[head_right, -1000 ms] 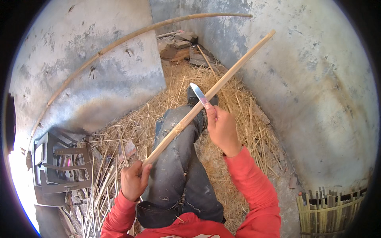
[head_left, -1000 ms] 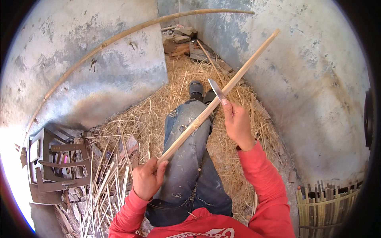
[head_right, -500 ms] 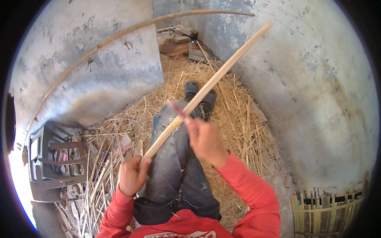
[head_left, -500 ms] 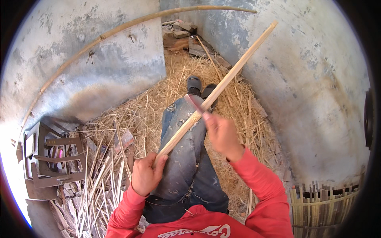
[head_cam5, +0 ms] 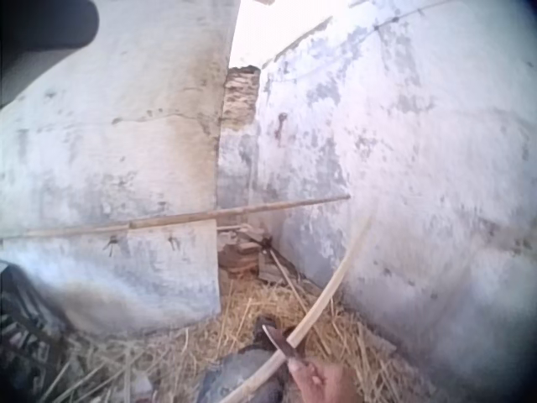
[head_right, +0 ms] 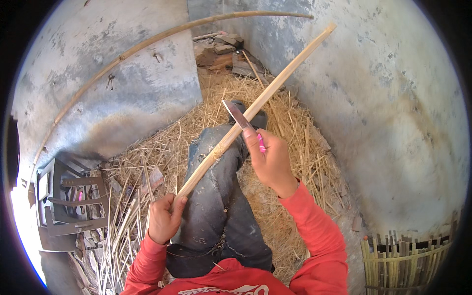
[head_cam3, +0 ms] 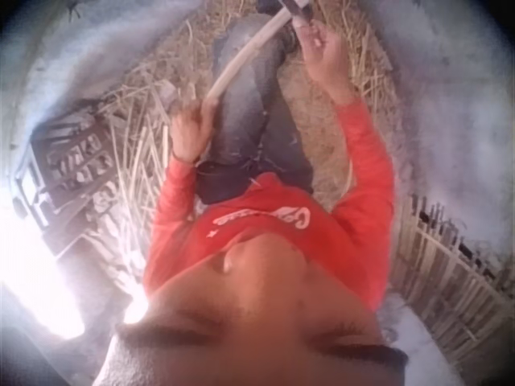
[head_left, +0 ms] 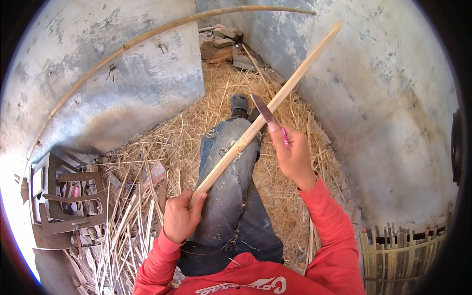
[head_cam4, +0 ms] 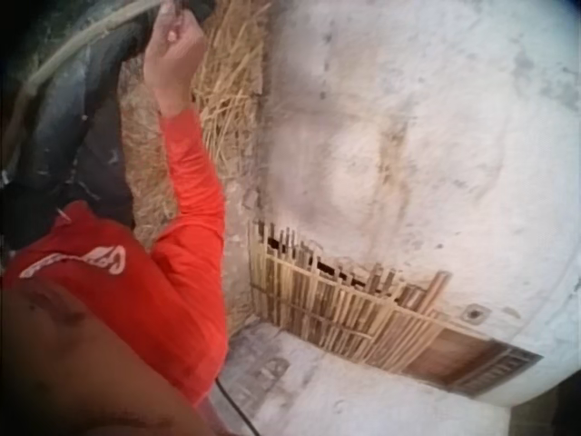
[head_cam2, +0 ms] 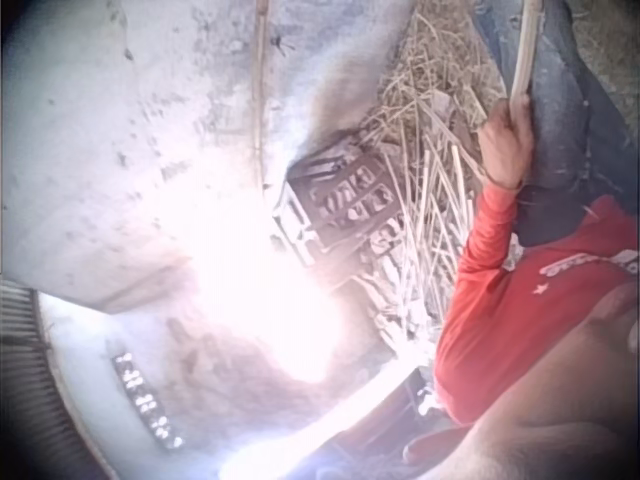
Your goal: The person shaves and thins a strip of bamboo with a knife while sitting on a straw-covered floor.
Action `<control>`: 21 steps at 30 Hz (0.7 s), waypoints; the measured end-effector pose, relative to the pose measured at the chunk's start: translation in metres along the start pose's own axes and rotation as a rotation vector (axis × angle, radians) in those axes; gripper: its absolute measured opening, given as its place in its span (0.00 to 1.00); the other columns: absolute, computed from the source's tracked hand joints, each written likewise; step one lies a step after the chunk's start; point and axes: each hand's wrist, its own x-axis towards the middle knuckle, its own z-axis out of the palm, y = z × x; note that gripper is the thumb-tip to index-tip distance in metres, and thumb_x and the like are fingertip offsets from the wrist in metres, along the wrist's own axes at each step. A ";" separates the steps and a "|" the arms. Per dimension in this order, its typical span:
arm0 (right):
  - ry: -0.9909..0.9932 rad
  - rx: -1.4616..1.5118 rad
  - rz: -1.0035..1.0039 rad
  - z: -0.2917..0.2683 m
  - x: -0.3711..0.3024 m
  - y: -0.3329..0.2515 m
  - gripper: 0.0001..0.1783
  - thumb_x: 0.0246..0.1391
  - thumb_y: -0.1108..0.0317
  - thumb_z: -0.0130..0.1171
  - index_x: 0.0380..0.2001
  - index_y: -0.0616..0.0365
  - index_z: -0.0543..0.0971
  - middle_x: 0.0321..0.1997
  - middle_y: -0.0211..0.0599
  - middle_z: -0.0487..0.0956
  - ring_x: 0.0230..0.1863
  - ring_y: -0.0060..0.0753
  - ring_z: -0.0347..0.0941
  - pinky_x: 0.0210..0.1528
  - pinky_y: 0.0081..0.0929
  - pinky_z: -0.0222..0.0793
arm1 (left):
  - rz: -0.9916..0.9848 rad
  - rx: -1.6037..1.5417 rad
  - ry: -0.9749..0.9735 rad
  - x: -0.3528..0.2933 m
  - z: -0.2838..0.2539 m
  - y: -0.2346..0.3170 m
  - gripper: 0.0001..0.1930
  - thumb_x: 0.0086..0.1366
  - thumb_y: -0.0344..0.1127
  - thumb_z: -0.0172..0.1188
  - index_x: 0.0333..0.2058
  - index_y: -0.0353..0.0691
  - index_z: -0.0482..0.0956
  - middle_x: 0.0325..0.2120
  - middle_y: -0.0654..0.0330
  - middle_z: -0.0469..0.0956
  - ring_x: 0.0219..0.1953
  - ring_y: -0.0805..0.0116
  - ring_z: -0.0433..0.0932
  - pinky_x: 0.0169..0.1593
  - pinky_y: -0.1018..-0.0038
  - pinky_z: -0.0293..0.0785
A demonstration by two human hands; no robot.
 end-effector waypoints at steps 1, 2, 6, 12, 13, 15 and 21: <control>0.000 0.071 -0.017 0.006 -0.004 -0.023 0.18 0.66 0.55 0.66 0.29 0.60 0.81 0.15 0.23 0.66 0.18 0.15 0.61 0.20 0.26 0.54 | 0.007 0.021 0.019 0.000 -0.001 -0.002 0.20 0.71 0.41 0.66 0.23 0.35 0.74 0.12 0.47 0.68 0.15 0.44 0.71 0.22 0.59 0.65; -0.037 0.042 -0.079 0.013 -0.009 -0.032 0.16 0.64 0.57 0.68 0.32 0.60 0.82 0.15 0.23 0.67 0.17 0.15 0.61 0.20 0.26 0.54 | 0.015 0.043 0.038 -0.001 -0.002 -0.004 0.20 0.71 0.41 0.66 0.23 0.35 0.74 0.12 0.47 0.68 0.15 0.44 0.72 0.22 0.59 0.65; -0.077 -0.079 -0.265 0.029 -0.023 -0.049 0.16 0.55 0.63 0.75 0.40 0.61 0.82 0.15 0.31 0.72 0.15 0.25 0.70 0.19 0.29 0.62 | 0.025 0.062 0.047 -0.001 0.001 -0.003 0.21 0.71 0.42 0.66 0.22 0.36 0.74 0.12 0.46 0.69 0.16 0.44 0.73 0.22 0.58 0.66; -0.030 -0.135 -0.371 0.047 -0.023 -0.032 0.13 0.55 0.70 0.71 0.42 0.60 0.82 0.19 0.42 0.79 0.20 0.45 0.80 0.21 0.37 0.72 | 0.050 0.093 0.064 -0.003 -0.002 -0.002 0.21 0.72 0.42 0.66 0.22 0.36 0.74 0.12 0.46 0.69 0.16 0.43 0.74 0.23 0.57 0.66; -0.026 -0.133 -0.380 0.047 -0.023 -0.032 0.12 0.55 0.70 0.71 0.42 0.60 0.82 0.19 0.43 0.79 0.21 0.46 0.80 0.22 0.38 0.72 | 0.046 0.081 0.065 -0.003 -0.002 -0.002 0.22 0.72 0.42 0.66 0.22 0.35 0.73 0.12 0.47 0.68 0.15 0.47 0.70 0.23 0.58 0.65; -0.017 -0.131 -0.395 0.048 -0.022 -0.030 0.11 0.55 0.72 0.69 0.41 0.60 0.82 0.20 0.44 0.80 0.22 0.47 0.81 0.22 0.40 0.73 | 0.040 0.055 0.064 -0.003 0.000 -0.006 0.23 0.72 0.43 0.66 0.22 0.34 0.72 0.12 0.49 0.65 0.14 0.55 0.63 0.22 0.62 0.61; -0.064 -0.258 -0.342 0.049 -0.020 -0.037 0.07 0.59 0.69 0.64 0.39 0.58 0.79 0.19 0.47 0.79 0.21 0.54 0.79 0.23 0.48 0.73 | 0.073 0.075 0.091 -0.003 0.002 -0.005 0.23 0.72 0.43 0.65 0.22 0.34 0.71 0.12 0.48 0.65 0.14 0.53 0.63 0.22 0.61 0.61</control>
